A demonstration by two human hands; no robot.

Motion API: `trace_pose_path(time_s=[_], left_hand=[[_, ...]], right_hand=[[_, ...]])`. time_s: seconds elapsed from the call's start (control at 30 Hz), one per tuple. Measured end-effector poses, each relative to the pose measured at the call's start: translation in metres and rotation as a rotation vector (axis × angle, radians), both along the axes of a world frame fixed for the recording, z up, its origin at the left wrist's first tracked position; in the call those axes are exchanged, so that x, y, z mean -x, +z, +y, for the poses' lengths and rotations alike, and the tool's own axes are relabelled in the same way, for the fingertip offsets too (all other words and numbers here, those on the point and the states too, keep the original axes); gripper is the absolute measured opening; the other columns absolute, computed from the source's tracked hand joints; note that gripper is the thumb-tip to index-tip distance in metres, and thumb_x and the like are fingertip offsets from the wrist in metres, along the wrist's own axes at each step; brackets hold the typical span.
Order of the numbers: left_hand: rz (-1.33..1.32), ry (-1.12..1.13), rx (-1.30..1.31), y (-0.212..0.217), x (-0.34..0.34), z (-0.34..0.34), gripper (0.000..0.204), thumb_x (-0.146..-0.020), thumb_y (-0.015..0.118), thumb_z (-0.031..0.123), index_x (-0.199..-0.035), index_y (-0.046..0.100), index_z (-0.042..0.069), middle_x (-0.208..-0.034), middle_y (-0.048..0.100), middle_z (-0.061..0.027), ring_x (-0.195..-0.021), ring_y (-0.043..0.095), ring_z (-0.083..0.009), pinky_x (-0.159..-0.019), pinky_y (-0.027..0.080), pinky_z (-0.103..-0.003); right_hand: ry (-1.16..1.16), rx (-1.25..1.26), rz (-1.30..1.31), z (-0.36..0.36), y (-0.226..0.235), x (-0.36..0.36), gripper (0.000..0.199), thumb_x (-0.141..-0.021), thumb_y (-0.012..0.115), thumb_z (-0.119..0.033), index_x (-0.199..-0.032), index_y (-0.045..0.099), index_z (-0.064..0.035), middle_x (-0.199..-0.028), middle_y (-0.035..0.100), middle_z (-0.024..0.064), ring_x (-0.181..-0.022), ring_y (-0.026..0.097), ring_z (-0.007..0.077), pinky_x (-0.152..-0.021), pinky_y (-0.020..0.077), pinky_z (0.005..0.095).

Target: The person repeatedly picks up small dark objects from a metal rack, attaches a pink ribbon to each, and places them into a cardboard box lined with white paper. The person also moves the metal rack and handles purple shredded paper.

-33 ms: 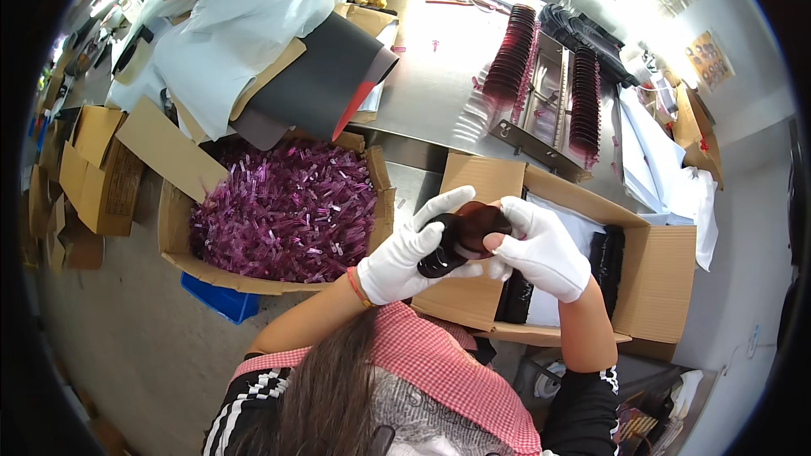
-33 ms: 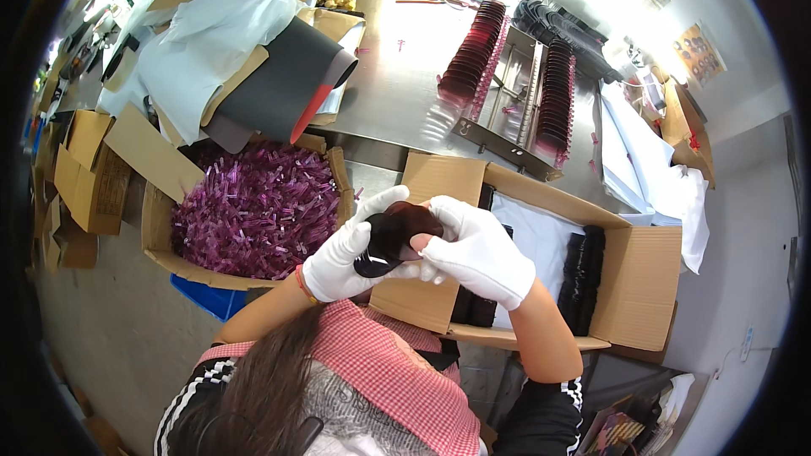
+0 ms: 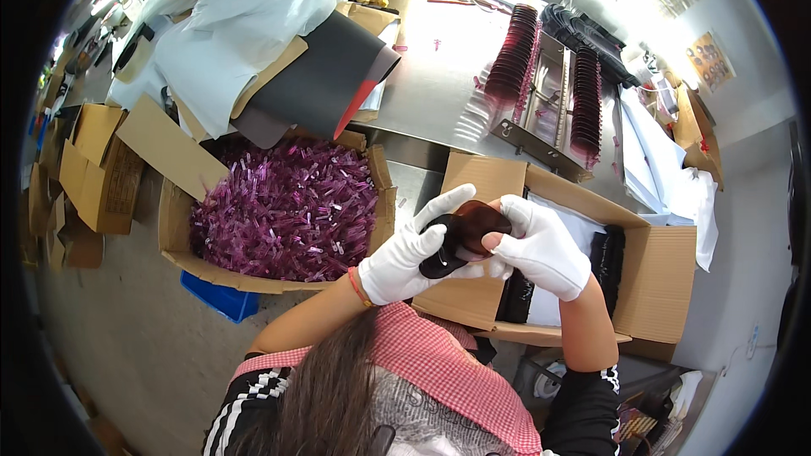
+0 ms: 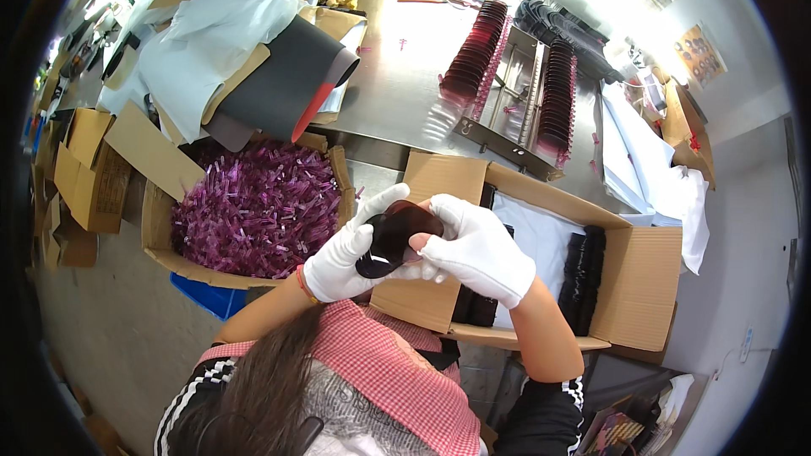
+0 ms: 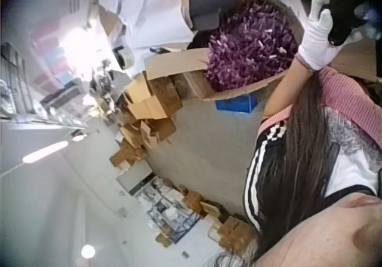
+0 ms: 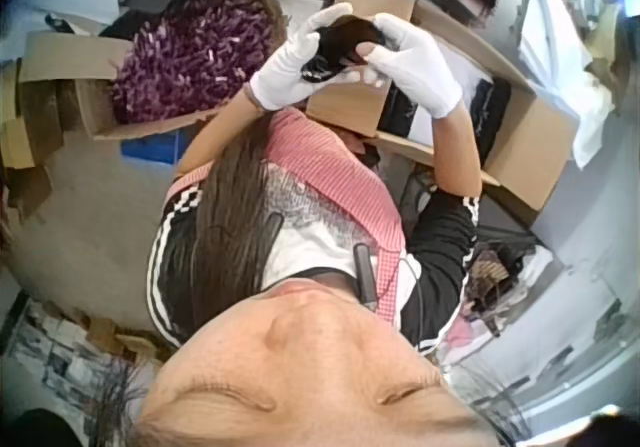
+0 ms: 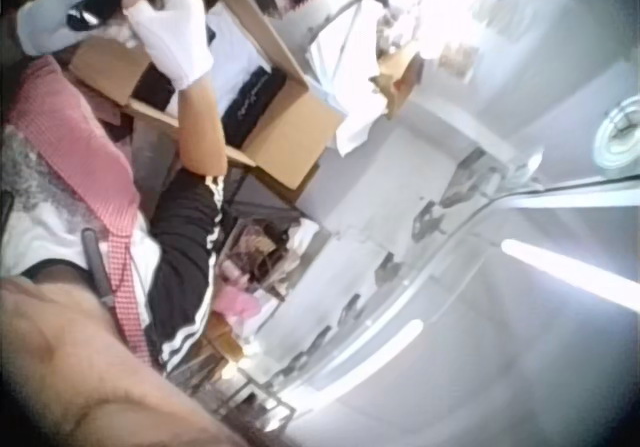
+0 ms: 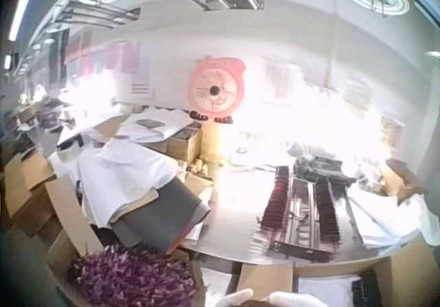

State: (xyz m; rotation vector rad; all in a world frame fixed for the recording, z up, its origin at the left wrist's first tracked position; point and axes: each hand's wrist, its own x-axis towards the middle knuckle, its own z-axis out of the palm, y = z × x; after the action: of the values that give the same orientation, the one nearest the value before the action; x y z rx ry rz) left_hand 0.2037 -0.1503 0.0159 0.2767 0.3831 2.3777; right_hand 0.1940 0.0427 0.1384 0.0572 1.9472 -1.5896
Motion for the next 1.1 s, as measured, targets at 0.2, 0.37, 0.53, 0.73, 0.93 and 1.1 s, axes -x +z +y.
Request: trace_pose_path(time_s=[0.2,0.37,0.53,0.73,0.93,1.1], left_hand=[[-0.025,-0.104,-0.093,-0.010,-0.004,-0.009,0.086,-0.090,0.071,0.036,-0.157,0.018,0.029,-0.145,0.045,-0.0090,-0.130,0.051,-0.0273,-0.097,0.054,-0.047],[-0.050,-0.142,-0.086,-0.007,-0.004,-0.005,0.089,-0.087,0.074,0.038,-0.156,0.018,0.032,-0.148,0.041,-0.0097,-0.130,0.051,-0.0346,-0.092,0.057,-0.050],[-0.067,-0.149,-0.162,-0.013,-0.003,-0.002,0.086,-0.086,0.074,0.039,-0.155,0.023,0.035,-0.150,0.038,-0.0112,-0.129,0.051,-0.0407,-0.087,0.059,-0.049],[-0.071,-0.127,-0.204,-0.018,0.008,-0.005,0.084,-0.085,0.076,0.037,-0.153,0.028,0.035,-0.151,0.039,-0.0127,-0.128,0.051,-0.0434,-0.080,0.062,-0.049],[-0.073,-0.061,-0.234,-0.018,0.021,-0.017,0.079,-0.082,0.080,0.028,-0.149,0.037,0.028,-0.144,0.046,-0.0159,-0.126,0.051,-0.0474,-0.076,0.062,-0.053],[-0.023,0.018,-0.262,-0.028,0.027,-0.030,0.065,-0.086,0.076,0.029,-0.143,0.043,0.023,-0.136,0.054,-0.0162,-0.127,0.051,-0.0460,-0.079,0.062,-0.054]], right_hand=[[0.154,0.070,-0.108,0.007,0.009,0.006,0.043,-0.098,0.052,-0.003,-0.140,0.047,0.0016,-0.096,0.066,0.0060,-0.073,0.066,0.0103,-0.070,0.0566,0.0246],[0.072,-0.159,-0.072,0.006,0.012,0.013,0.031,-0.095,0.055,-0.003,-0.126,0.057,0.0018,-0.095,0.067,0.0063,-0.072,0.066,0.0098,-0.066,0.0556,0.0236],[0.027,-0.267,0.066,0.006,0.005,0.018,0.021,-0.094,0.063,-0.005,-0.114,0.064,-0.0003,-0.086,0.065,0.0009,-0.064,0.058,0.0046,-0.057,0.0491,0.0193],[-0.071,-0.113,0.213,0.001,-0.005,0.022,0.024,-0.093,0.064,-0.003,-0.117,0.067,-0.0020,-0.087,0.063,-0.0026,-0.073,0.054,0.0028,-0.064,0.0457,0.0194],[0.004,-0.112,0.303,-0.007,-0.008,0.037,0.034,-0.093,0.061,0.001,-0.126,0.062,-0.0023,-0.091,0.062,-0.0024,-0.081,0.054,0.0036,-0.071,0.0448,0.0195],[-0.116,-0.151,0.307,-0.014,0.001,0.068,0.032,-0.095,0.060,-0.005,-0.126,0.057,-0.0001,-0.089,0.065,0.0018,-0.074,0.054,0.0037,-0.064,0.0431,0.0187]])
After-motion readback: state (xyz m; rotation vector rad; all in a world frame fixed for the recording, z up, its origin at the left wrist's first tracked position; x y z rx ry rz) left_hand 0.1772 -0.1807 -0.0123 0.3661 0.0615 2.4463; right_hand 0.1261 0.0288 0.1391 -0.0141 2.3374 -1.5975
